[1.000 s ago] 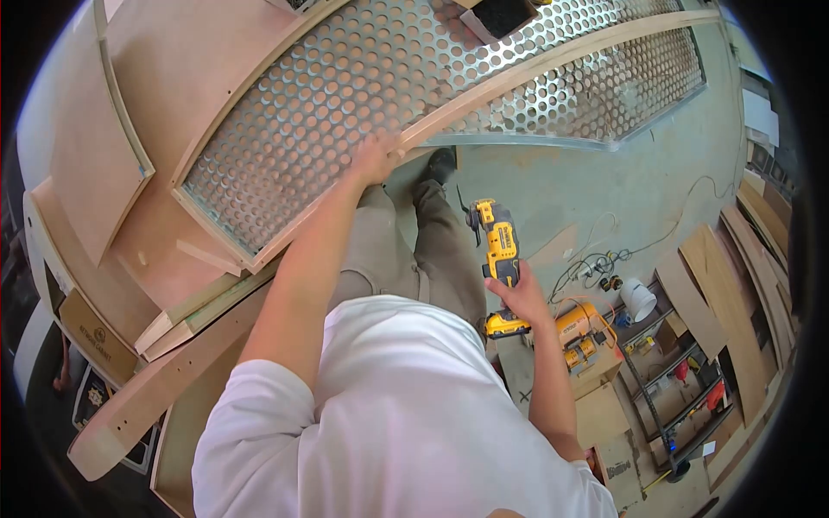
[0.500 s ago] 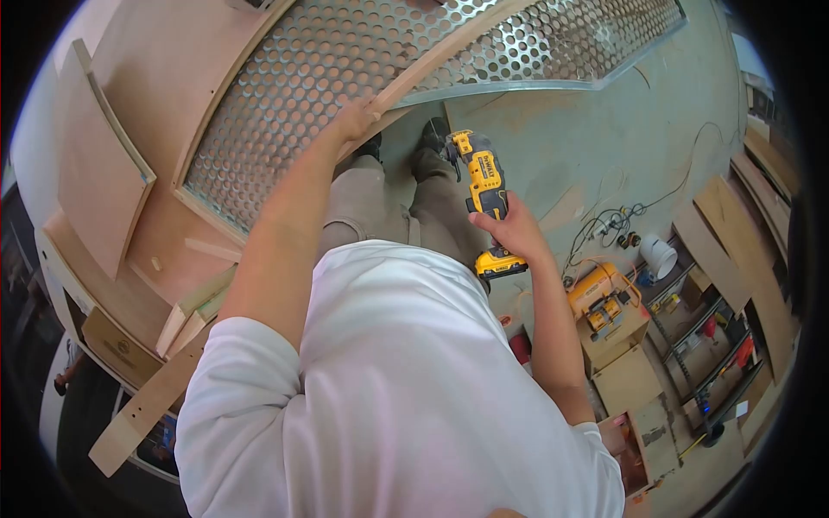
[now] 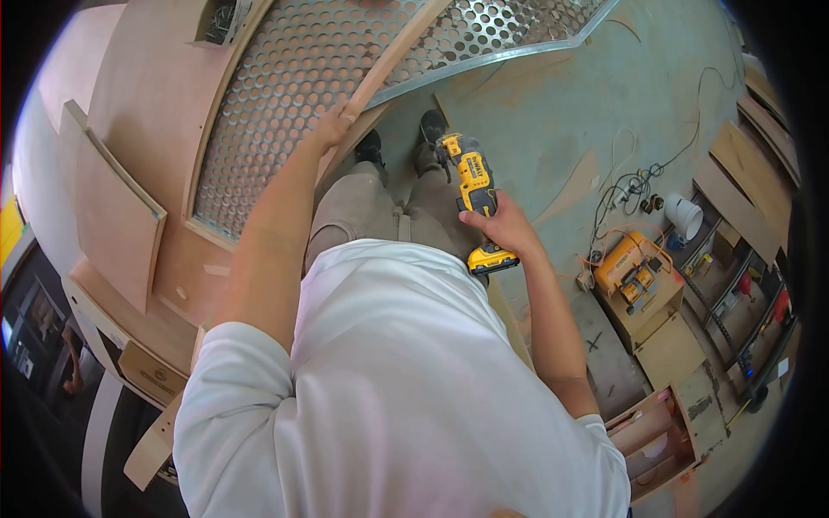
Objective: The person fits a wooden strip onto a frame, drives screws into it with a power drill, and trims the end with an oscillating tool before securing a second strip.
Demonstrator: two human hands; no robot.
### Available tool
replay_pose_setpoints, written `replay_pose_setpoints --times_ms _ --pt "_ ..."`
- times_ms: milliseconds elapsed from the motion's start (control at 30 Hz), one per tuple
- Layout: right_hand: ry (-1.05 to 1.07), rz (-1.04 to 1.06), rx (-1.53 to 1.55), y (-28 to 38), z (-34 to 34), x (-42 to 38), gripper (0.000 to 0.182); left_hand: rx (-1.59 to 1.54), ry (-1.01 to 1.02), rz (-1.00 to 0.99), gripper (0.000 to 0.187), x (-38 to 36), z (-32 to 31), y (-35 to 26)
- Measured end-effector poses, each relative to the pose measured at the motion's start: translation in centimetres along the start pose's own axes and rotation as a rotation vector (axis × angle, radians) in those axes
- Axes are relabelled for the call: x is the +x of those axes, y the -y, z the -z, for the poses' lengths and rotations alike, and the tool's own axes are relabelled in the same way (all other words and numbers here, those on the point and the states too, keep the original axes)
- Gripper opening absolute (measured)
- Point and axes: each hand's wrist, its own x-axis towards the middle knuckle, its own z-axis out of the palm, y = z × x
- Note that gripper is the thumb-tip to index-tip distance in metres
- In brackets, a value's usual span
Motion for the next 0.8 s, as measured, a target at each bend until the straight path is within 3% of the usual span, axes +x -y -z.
replay_pose_setpoints --times_ms 333,500,800 --pt "0.020 -0.023 -0.040 1.0 -1.1 -0.2 0.059 0.135 -0.036 -0.012 0.062 -1.2 0.1 -1.6" --pt "0.036 0.020 -0.042 3.0 -1.4 -0.8 0.058 0.199 -0.094 -0.057 0.060 0.0 -1.0 0.6" --pt "0.016 0.039 -0.144 3.5 -1.9 -0.6 0.071 0.286 -0.090 -0.064 0.060 0.1 -1.5 0.2"
